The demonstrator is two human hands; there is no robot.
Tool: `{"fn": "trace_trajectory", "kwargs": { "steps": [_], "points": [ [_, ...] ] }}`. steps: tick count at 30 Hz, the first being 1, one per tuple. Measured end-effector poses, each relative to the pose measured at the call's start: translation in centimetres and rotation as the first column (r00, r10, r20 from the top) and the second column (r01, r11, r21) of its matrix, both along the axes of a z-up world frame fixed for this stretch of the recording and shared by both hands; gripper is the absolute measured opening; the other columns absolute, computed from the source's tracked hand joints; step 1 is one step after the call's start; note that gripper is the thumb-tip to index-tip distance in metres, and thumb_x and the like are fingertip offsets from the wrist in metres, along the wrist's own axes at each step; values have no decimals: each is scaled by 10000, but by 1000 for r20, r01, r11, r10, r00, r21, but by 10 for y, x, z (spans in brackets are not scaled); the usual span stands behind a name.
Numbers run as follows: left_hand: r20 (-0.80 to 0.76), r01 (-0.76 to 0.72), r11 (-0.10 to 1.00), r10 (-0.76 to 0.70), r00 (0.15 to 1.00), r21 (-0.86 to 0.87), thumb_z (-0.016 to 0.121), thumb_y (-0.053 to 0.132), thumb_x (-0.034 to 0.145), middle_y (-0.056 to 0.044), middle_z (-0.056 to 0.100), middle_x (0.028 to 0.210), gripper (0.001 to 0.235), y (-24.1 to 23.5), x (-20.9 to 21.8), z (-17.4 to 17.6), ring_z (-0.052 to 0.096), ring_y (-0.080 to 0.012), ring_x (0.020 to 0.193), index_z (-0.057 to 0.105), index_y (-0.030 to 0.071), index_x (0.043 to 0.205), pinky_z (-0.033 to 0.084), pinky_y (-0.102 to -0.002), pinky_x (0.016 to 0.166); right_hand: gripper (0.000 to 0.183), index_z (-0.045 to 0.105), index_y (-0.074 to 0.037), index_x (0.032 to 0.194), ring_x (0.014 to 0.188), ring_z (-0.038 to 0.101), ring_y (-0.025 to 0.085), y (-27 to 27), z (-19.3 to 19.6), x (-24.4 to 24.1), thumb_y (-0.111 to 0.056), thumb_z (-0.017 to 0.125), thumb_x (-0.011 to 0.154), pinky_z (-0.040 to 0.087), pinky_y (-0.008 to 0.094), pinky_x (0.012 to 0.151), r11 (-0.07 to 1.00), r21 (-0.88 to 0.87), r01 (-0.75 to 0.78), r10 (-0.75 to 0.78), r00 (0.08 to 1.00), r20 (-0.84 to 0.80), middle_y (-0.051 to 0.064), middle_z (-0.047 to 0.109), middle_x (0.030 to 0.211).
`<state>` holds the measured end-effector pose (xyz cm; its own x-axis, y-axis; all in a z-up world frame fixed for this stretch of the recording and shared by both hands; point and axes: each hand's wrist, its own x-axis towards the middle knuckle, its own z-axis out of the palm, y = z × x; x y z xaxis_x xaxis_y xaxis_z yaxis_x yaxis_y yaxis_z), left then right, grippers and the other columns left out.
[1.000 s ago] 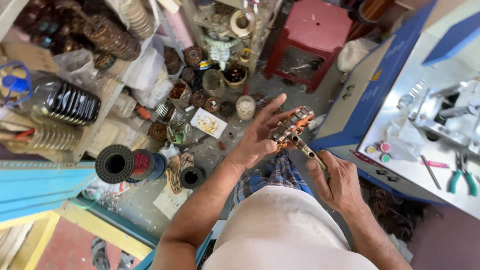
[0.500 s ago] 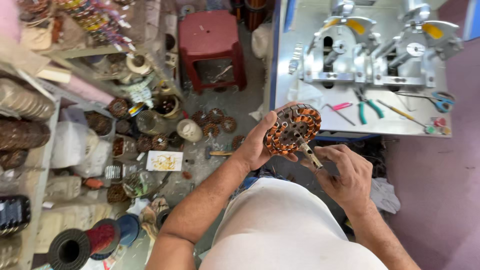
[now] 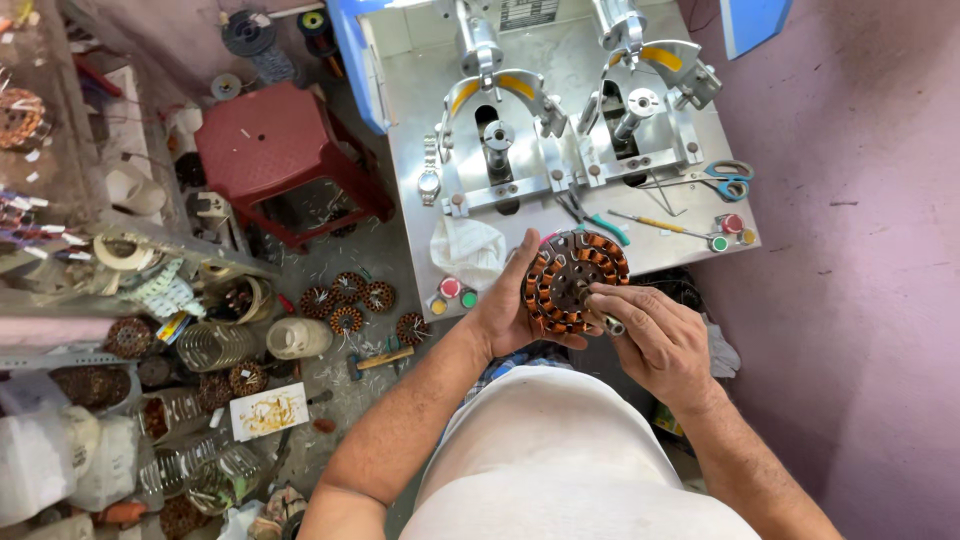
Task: The person handles a motor stator, places it into a winding machine, and uses pliers and a screwdriver to adjust and secure the copper windings. They operate the machine controls and trim excess wire with scissors before removing the stator.
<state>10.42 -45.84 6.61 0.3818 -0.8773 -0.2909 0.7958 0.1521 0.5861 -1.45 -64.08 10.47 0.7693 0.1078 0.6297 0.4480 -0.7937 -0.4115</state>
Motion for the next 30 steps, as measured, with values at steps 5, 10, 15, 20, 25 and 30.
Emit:
{"fn": "trace_trajectory", "kwargs": {
  "steps": [5, 10, 15, 20, 25, 30],
  "points": [
    [107, -115, 952, 88, 990, 285, 391, 790, 900, -94, 700, 1169, 855, -18, 42, -23, 713, -227, 1016, 571, 127, 1408, 633, -440, 819, 280, 701, -47, 1113, 953, 748, 231, -16, -14, 40, -38, 801, 852, 610, 344, 781, 995, 20, 99, -99, 995, 14, 79, 752, 1104],
    [855, -622, 776, 252, 453, 101, 603, 456, 1024, -88, 651, 1292, 484, -27, 71, -18, 648, -238, 1166, 590, 95, 1347, 569, -347, 961, 264, 711, -61, 1111, 907, 756, 208, -32, -19, 81, -60, 818, 870, 603, 317, 734, 982, 9, 189, -189, 981, 47, 66, 763, 1067],
    [976, -562, 822, -40, -216, -91, 786, 165, 847, -125, 470, 1398, 536, -31, 84, 10, 516, -296, 1307, 549, 164, 1328, 464, -469, 1105, 278, 721, -70, 1135, 888, 756, 198, -50, -23, 108, -18, 796, 872, 596, 314, 707, 978, 7, 210, -210, 977, 43, 70, 769, 1068],
    [935, -641, 760, -141, -327, -110, 792, 146, 896, -150, 430, 1485, 598, -58, 96, 22, 489, -328, 1342, 523, 193, 1428, 444, -478, 1124, 303, 721, -70, 1149, 921, 756, 203, -75, -28, 135, -21, 809, 864, 599, 319, 716, 992, -9, 128, -128, 990, 63, 61, 761, 1081],
    [877, -717, 685, -260, -404, -128, 831, 172, 891, -97, 458, 1468, 599, -87, 104, 13, 506, -281, 1315, 555, 237, 1418, 452, -447, 1080, 333, 708, -63, 1156, 917, 745, 206, -114, -35, 162, -21, 810, 842, 588, 336, 700, 998, -56, -18, 20, 999, 32, 63, 756, 1094],
    [891, -790, 611, -331, -312, -50, 844, 216, 881, -55, 525, 1362, 365, -130, 113, -7, 533, -269, 1248, 659, 157, 1191, 471, -431, 1054, 348, 701, -62, 1183, 915, 746, 212, -158, -46, 185, -14, 799, 853, 588, 335, 700, 994, -56, -97, 98, 995, 24, 66, 750, 1099]
  ]
}}
